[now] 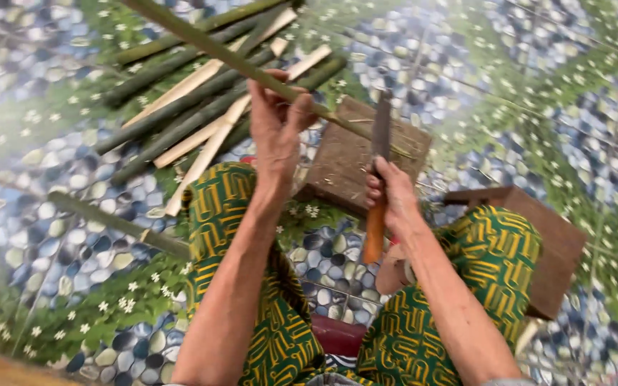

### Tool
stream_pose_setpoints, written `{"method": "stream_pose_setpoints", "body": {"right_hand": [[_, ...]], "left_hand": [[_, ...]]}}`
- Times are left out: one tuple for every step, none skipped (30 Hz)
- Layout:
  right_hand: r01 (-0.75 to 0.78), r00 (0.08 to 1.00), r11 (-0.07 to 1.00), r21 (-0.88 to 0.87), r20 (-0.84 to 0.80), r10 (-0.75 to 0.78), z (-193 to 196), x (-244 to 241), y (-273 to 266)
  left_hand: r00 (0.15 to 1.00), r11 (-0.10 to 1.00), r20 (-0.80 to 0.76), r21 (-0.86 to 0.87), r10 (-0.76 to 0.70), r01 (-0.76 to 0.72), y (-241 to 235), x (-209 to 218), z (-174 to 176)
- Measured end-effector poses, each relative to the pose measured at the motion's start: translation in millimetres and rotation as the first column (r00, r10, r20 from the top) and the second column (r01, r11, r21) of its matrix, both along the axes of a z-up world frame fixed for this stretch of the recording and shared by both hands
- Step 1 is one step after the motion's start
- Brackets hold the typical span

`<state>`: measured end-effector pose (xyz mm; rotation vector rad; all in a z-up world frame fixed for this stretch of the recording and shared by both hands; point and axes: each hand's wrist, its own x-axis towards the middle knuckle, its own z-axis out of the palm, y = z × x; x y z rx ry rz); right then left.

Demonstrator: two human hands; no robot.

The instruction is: The person sits cross-legged and uses a knife to shave the outer green layer off bamboo poles. They rotate the poles and scrape the surface repeatedly to remove the skin, leaving the pale inner wood exposed.

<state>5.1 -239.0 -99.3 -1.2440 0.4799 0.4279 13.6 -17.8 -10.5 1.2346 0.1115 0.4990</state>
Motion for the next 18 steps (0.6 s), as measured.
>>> {"method": "stream_pose_setpoints", "body": {"right_hand": [[0.024,1.000,1.000,-0.008,-0.001,-0.024,23,-13,7],[-0.013,1.000,1.000,0.019,-0.015,0.013,45,-19,21],[-0.049,0.998,0.998,0.047,-0.027,0.050,67,-25,37],[-0.043,0.999,0.998,0.049,-0.026,0.044,65,-24,37],[-0.048,0.999,0.996,0.074,-0.020,0.049,64,-24,38],[-0.052,0.998,0.994,0.101,-0.019,0.054,62,-26,40],[-0.045,0.999,0.994,0.104,-0.022,0.048,49,-23,35],[0.008,1.000,0.994,0.109,-0.028,-0.005,38,-16,27],[0.062,0.998,0.991,0.115,-0.034,-0.058,27,-10,19],[0.068,0.997,0.991,0.116,-0.032,-0.065,33,-12,22],[0.015,0.999,0.996,0.087,-0.032,-0.012,39,-14,25],[-0.038,0.999,0.998,0.055,-0.029,0.040,44,-14,26],[-0.032,0.999,0.998,0.053,-0.025,0.033,56,-18,32],[-0.052,0.998,0.994,0.095,-0.019,0.054,69,-24,40],[-0.073,0.997,0.988,0.136,-0.013,0.075,81,-31,47],[-0.061,0.998,0.989,0.138,-0.013,0.063,66,-24,35],[-0.047,0.998,0.996,0.072,-0.032,0.050,52,-18,23],[-0.035,0.998,0.999,0.003,-0.046,0.036,39,-11,10]], "left_hand": [[1.000,1.000,-0.001,-0.008,-0.024,0.024,-5,-6,5],[1.000,0.999,-0.004,0.041,-0.018,0.018,-2,-8,12],[1.000,0.996,-0.007,0.091,-0.012,0.013,1,-11,19],[1.000,0.995,-0.006,0.093,-0.018,0.019,-1,-10,18],[1.000,0.993,-0.010,0.116,0.012,-0.011,-2,-10,17],[0.999,0.989,-0.018,0.140,0.042,-0.039,-2,-12,15],[0.999,0.989,-0.021,0.143,0.035,-0.032,-1,-15,14],[0.999,0.987,-0.034,0.155,0.033,-0.028,-2,-15,14],[0.998,0.986,-0.047,0.168,0.032,-0.024,-2,-15,14],[0.999,0.986,-0.046,0.168,0.026,-0.018,-2,-17,18],[0.999,0.990,-0.054,0.139,-0.001,0.008,-2,-18,22],[0.998,0.994,-0.058,0.107,-0.028,0.034,-4,-17,25],[0.998,0.994,-0.053,0.105,-0.035,0.040,-5,-17,25],[0.998,0.993,-0.063,0.116,-0.030,0.037,-5,-19,26],[0.997,0.991,-0.073,0.127,-0.026,0.035,-6,-22,27],[0.997,0.991,-0.074,0.129,-0.037,0.047,-6,-21,27],[0.997,0.993,-0.071,0.113,-0.022,0.030,-5,-21,26],[0.998,0.996,-0.063,0.094,-0.007,0.013,-6,-21,27]]}}
